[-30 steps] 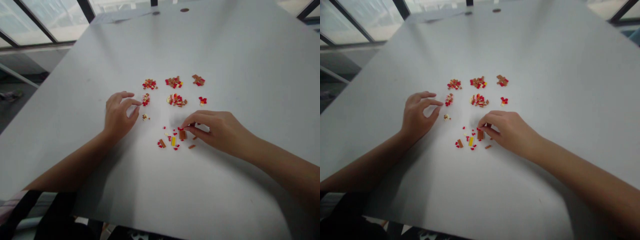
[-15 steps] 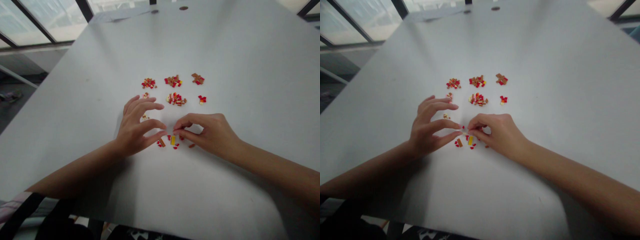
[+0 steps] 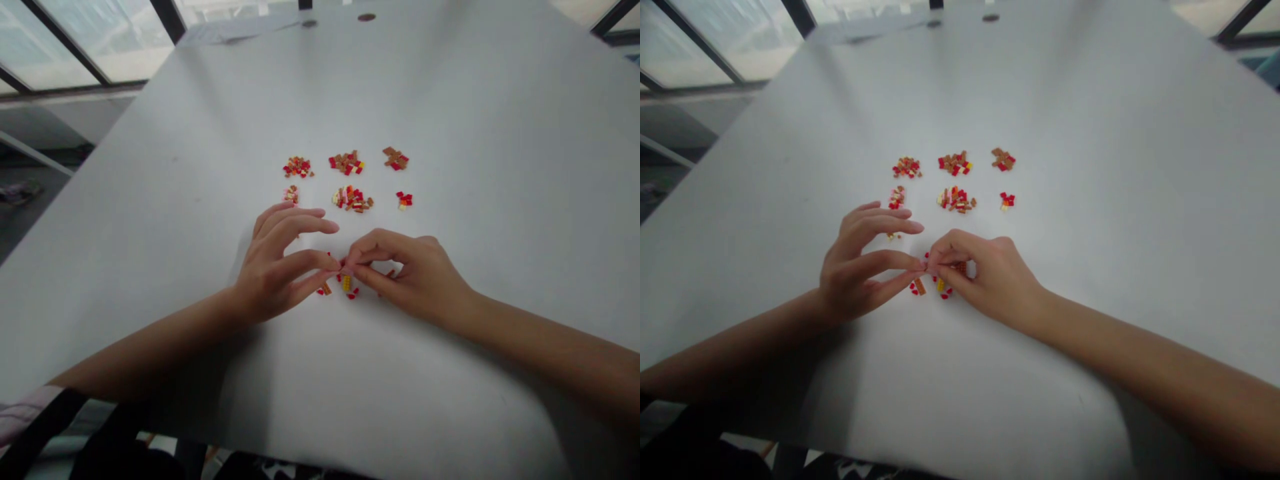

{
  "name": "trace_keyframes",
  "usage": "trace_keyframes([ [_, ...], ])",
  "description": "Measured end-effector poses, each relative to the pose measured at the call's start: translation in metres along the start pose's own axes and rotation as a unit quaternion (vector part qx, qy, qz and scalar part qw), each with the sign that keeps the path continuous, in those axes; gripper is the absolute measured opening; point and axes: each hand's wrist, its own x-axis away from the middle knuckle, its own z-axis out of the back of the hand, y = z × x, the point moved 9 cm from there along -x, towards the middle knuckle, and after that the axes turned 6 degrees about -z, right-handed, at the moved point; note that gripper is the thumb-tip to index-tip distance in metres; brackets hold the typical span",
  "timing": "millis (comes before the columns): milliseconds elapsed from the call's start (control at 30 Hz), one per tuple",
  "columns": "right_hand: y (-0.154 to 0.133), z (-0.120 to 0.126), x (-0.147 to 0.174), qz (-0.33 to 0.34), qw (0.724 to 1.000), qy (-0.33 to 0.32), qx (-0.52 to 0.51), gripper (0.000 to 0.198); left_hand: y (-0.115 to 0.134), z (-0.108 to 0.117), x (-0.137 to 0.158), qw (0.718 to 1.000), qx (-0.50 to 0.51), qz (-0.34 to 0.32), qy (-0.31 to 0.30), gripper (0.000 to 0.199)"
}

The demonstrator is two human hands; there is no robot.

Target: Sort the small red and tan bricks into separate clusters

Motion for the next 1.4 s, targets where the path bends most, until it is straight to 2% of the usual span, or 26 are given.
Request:
trace_keyframes([
  [100,0.001,-0.004,0.001,-0.009,1.0,-0.016,-0.009,0.007,0.003,0.0,0.0,1.0,-0.013,-0.014,-0.006,0.009],
  [267,0.003,-0.003,-0.001,-0.002,0.999,-0.031,0.018,0.012,-0.007,-0.001,0.004,0.999,-0.037,0.013,-0.022,0.009],
  [367,0.008,0.005,-0.004,0.014,0.997,-0.026,0.076,0.017,-0.025,0.002,0.015,0.996,-0.064,0.059,-0.016,0.008],
  [467,0.015,0.02,-0.006,0.021,0.989,0.019,0.145,0.018,-0.048,0.004,0.03,0.988,-0.095,0.121,-0.023,0.007],
  [533,0.019,0.027,-0.006,0.022,0.984,0.023,0.175,0.017,-0.058,0.002,0.039,0.984,-0.092,0.147,-0.029,0.006],
  [733,0.035,0.017,-0.006,0.022,0.967,-0.101,0.232,0.01,-0.064,-0.001,0.048,0.983,-0.082,0.159,-0.028,0.007],
  [867,0.045,0.007,-0.004,0.003,0.96,-0.149,0.236,0.008,-0.066,-0.002,0.05,0.983,-0.081,0.163,-0.03,0.005],
  [967,0.043,0.0,-0.002,0.008,0.958,-0.176,0.227,0.014,-0.069,-0.004,0.051,0.981,-0.084,0.17,-0.038,0.004],
  [1100,0.034,0.007,-0.004,0.033,0.967,-0.119,0.222,0.011,-0.069,-0.003,0.051,0.981,-0.086,0.168,-0.034,0.004],
  [1233,0.037,0.016,-0.008,0.012,0.98,-0.034,0.196,0.011,-0.067,-0.002,0.05,0.983,-0.086,0.163,-0.024,0.005],
  [1400,0.037,0.008,-0.016,0.037,0.973,0.025,0.227,0.018,-0.063,-0.002,0.047,0.985,-0.08,0.152,-0.019,0.005],
])
